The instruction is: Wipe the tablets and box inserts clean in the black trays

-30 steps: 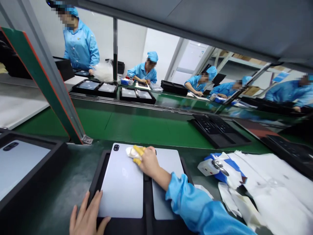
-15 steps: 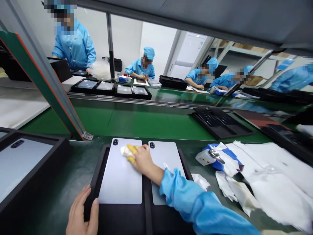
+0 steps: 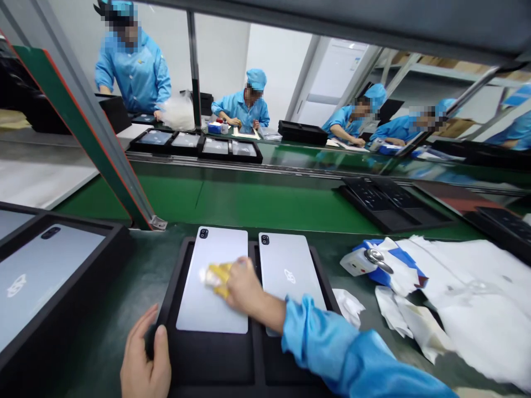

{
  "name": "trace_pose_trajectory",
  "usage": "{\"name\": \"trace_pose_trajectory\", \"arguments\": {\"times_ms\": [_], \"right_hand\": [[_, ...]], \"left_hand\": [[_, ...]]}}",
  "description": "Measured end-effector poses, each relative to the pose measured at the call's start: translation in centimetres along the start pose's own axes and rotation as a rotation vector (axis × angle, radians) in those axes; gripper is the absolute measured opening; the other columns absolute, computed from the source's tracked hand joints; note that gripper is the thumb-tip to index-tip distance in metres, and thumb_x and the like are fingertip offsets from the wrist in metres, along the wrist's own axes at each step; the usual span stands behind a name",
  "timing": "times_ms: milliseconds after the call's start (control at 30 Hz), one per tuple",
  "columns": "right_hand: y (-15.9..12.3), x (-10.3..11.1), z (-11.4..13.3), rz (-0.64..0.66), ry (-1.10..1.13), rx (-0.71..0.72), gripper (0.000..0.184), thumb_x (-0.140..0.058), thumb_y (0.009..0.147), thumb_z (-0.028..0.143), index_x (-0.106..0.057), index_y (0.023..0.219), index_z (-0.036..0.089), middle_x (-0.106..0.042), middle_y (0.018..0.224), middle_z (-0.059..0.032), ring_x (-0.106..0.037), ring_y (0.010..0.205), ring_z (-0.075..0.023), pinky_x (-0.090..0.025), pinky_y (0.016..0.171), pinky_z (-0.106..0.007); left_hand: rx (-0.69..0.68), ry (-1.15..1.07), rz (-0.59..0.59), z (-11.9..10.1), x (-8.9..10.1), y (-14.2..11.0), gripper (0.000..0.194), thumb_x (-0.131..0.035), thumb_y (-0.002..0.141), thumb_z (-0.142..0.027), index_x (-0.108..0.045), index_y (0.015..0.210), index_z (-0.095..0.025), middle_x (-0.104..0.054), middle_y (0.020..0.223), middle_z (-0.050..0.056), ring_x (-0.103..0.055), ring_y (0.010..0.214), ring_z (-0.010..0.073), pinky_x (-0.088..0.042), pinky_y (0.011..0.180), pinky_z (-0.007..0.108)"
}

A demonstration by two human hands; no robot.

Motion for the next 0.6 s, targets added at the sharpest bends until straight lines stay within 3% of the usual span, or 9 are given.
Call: {"name": "trace_pose_trajectory", "arguments": {"times_ms": [67,133,400,467,600], "right_hand": [[1.2,1.0,-3.0,-0.065,-0.055,-0.158,0.051,-0.067,0.093,0.035,-0.054,0.14,0.019,-0.068,0.116,-0.013,-0.06,0.106,-0.0271,-0.027,0.1,-0.048],[0.7,1.0,-3.6,-0.115,-0.089,-0.19,0.049,-0.066,0.094,0.033,-0.055,0.139,0.019,-0.068,0.117,-0.0135,-0.06,0.105,-0.0273,-0.026,0.1,-0.049],[-8.0,-2.0,4.6,-0.126,-0.062,0.04,0.054,-0.064,0.092,0.032,-0.048,0.142,0.022,-0.067,0.117,-0.0115,-0.059,0.096,-0.0269,-0.025,0.103,-0.052],[-9.2,-1.9,5.7,-0.11,-0.034,0.095,0.053,-0.061,0.093,0.03,-0.046,0.144,0.023,-0.068,0.115,-0.011,-0.06,0.093,-0.026,-0.026,0.104,-0.055],[-10.4,-0.8,6.3,-0.109,0.092,0.178,0.048,-0.057,0.096,0.032,-0.048,0.142,0.028,-0.069,0.117,-0.0102,-0.062,0.094,-0.0254,-0.027,0.108,-0.059]], "left_hand": [[0.015,0.006,0.002,0.0,0.1,0.0,0.046,-0.047,0.089,-0.054,-0.057,0.124,-0.025,-0.061,0.134,0.012,-0.055,0.127,0.0314,-0.045,0.105,0.051],[0.027,0.007,-0.003,0.0,0.1,0.0,0.046,-0.048,0.089,-0.053,-0.058,0.124,-0.025,-0.061,0.134,0.012,-0.056,0.126,0.0316,-0.044,0.106,0.052],[-0.018,0.023,-0.006,-0.1,0.2,0.4,0.046,-0.047,0.089,-0.05,-0.059,0.124,-0.023,-0.063,0.13,0.013,-0.058,0.123,0.0293,-0.043,0.108,0.048],[-0.089,0.063,-0.01,0.0,0.2,0.4,0.043,-0.045,0.09,-0.048,-0.06,0.121,-0.022,-0.064,0.128,0.014,-0.058,0.122,0.0302,-0.04,0.111,0.052],[-0.307,0.136,0.02,0.1,-0.4,-1.3,0.036,-0.036,0.093,-0.037,-0.059,0.117,-0.022,-0.066,0.127,0.013,-0.058,0.121,0.0292,-0.02,0.121,0.059]]}}
Point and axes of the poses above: each hand's wrist, its own y-axis towards the middle knuckle, its own x-axis out of the back of the hand, z = x × y, the point moved 4 cm from there along y, towards the middle knuckle
